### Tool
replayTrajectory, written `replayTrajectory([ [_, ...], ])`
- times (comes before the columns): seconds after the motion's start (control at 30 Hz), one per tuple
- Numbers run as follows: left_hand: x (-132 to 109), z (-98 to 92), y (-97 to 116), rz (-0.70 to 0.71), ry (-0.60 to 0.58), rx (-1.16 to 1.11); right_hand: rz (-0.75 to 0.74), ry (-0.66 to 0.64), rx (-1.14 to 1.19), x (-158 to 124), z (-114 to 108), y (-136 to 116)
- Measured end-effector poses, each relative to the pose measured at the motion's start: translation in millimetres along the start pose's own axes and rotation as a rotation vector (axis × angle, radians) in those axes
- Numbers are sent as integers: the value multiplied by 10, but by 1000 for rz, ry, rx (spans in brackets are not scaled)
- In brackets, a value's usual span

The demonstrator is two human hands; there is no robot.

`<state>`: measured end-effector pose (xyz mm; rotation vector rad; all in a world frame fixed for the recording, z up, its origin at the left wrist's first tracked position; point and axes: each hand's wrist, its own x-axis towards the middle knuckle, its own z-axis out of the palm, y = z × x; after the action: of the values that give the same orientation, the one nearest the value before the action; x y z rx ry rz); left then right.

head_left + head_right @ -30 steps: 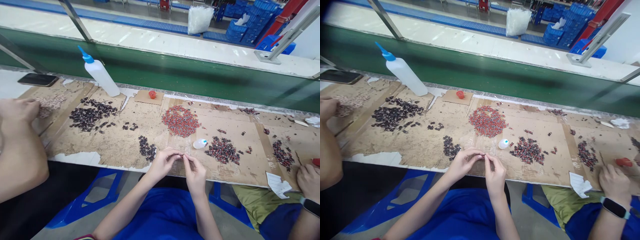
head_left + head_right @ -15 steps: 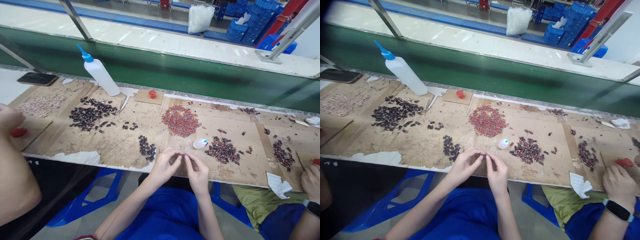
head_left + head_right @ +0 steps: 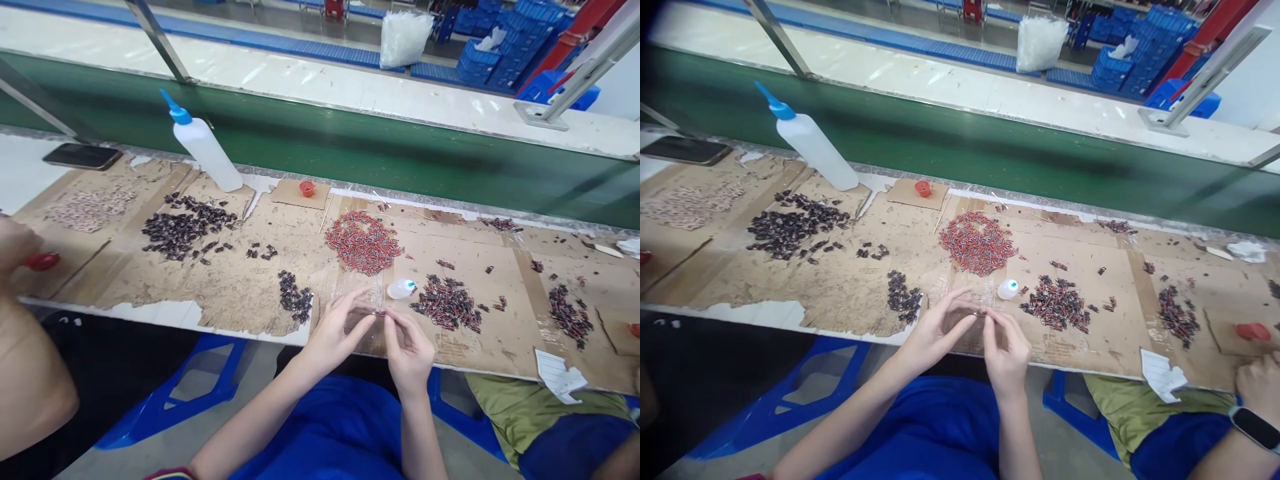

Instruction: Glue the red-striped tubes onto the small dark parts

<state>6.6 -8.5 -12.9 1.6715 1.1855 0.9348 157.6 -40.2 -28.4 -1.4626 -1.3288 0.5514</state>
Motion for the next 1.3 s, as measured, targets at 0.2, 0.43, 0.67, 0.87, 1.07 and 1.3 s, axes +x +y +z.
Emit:
replayTrajectory([
  [0.2,54,-457,-263,-68,230,512,24,340,-184,270,-355,220],
  [0.43,102,-619,-424,-146,244,730,-188,104,-492,393,-130,347],
  [0.67,138,-585,-462,-47,263,733,-56,54,-314,429,6,361],
  [0.87,218,-333,-296,-16,59,465,204,49,144,350,6,238],
  [1.07,149,-54,-339,-22,67,426,305,219,430,324,28,300],
  [1.3,40,-131,-410,18,113,460,402,241,483,328,108,293],
])
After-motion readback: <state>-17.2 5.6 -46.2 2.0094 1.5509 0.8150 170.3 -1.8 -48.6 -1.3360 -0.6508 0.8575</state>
